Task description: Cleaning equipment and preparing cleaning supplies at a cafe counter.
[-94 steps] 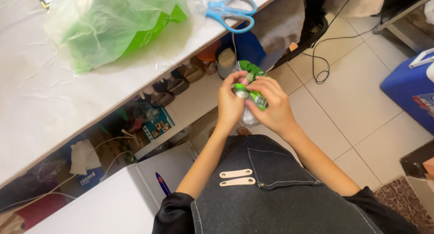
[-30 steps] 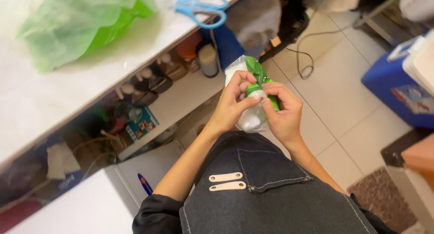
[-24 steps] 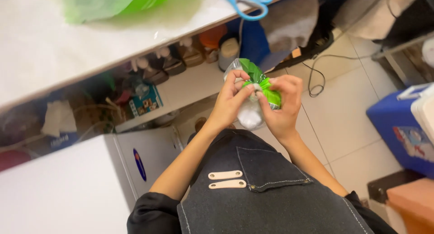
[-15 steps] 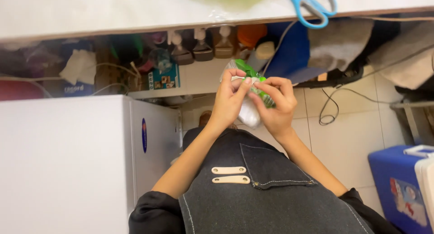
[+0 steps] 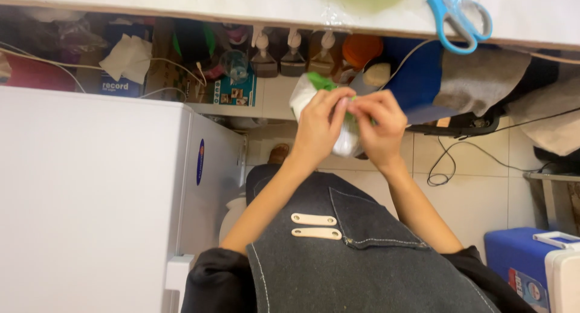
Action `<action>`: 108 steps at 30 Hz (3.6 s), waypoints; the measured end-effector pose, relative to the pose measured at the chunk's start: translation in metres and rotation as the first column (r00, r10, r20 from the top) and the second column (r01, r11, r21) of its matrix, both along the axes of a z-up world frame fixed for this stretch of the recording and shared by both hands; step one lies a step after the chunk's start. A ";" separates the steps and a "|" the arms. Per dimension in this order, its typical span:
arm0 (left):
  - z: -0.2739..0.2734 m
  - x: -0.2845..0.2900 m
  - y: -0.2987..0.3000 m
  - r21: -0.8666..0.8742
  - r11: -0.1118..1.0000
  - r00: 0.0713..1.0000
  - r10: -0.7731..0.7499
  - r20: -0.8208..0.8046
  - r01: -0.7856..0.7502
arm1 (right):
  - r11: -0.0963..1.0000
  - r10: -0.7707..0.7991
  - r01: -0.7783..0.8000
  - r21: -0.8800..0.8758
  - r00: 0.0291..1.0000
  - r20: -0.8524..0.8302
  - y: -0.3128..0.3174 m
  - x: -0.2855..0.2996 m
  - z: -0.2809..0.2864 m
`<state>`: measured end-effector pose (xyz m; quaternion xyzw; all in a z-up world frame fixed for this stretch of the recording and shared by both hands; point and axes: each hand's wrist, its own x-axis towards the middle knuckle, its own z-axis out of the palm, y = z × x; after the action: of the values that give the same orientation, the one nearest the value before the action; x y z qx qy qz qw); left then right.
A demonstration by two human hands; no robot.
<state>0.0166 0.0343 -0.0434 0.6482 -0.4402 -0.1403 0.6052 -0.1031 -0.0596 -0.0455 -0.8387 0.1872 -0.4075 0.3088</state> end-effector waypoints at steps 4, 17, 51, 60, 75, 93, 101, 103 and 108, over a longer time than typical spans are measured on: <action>-0.002 0.005 -0.007 0.067 0.997 0.965 -0.011 -0.261 0.030 | 0.948 -0.057 0.007 0.319 0.987 0.148 -0.003 -0.003 -0.008; -0.004 0.035 0.044 0.039 0.994 0.885 -0.076 -0.460 0.105 | 0.927 -0.104 0.065 0.370 0.991 0.086 -0.058 -0.051 0.006; -0.004 -0.007 0.037 0.070 0.970 0.963 -0.240 0.122 0.233 | 0.918 0.070 -0.027 0.397 0.993 -0.093 0.016 -0.041 0.028; -0.032 0.009 0.035 0.109 0.982 0.973 -0.168 0.159 0.152 | 0.801 0.193 -0.125 0.585 0.980 -0.055 0.015 -0.021 -0.008; -0.051 0.063 -0.018 0.641 0.723 0.967 -0.185 -0.177 0.256 | 0.576 0.133 0.087 0.813 0.971 -0.199 -0.022 0.031 -0.090; -0.298 0.133 -0.130 0.197 0.919 0.927 -0.364 0.092 0.342 | 0.797 -0.386 0.394 0.457 0.915 -0.116 -0.180 0.080 -0.266; -0.347 0.122 -0.236 0.094 0.975 0.939 -0.220 0.264 0.202 | 0.821 -0.515 0.496 0.283 0.857 -0.008 -0.261 0.124 -0.251; -0.331 0.132 -0.254 0.137 0.974 0.899 -0.221 0.379 0.181 | 0.839 -0.516 0.492 0.233 0.855 0.053 -0.289 0.138 -0.246; -0.305 0.134 -0.251 0.401 0.886 0.846 -0.388 0.365 0.234 | 0.858 -0.507 0.493 0.141 0.858 0.082 -0.315 0.157 -0.299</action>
<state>0.1508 -0.2165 -0.3486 0.6763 -0.6334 -0.1639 0.3385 0.0536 -0.3746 -0.3447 -0.7169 0.4034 -0.5105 0.2503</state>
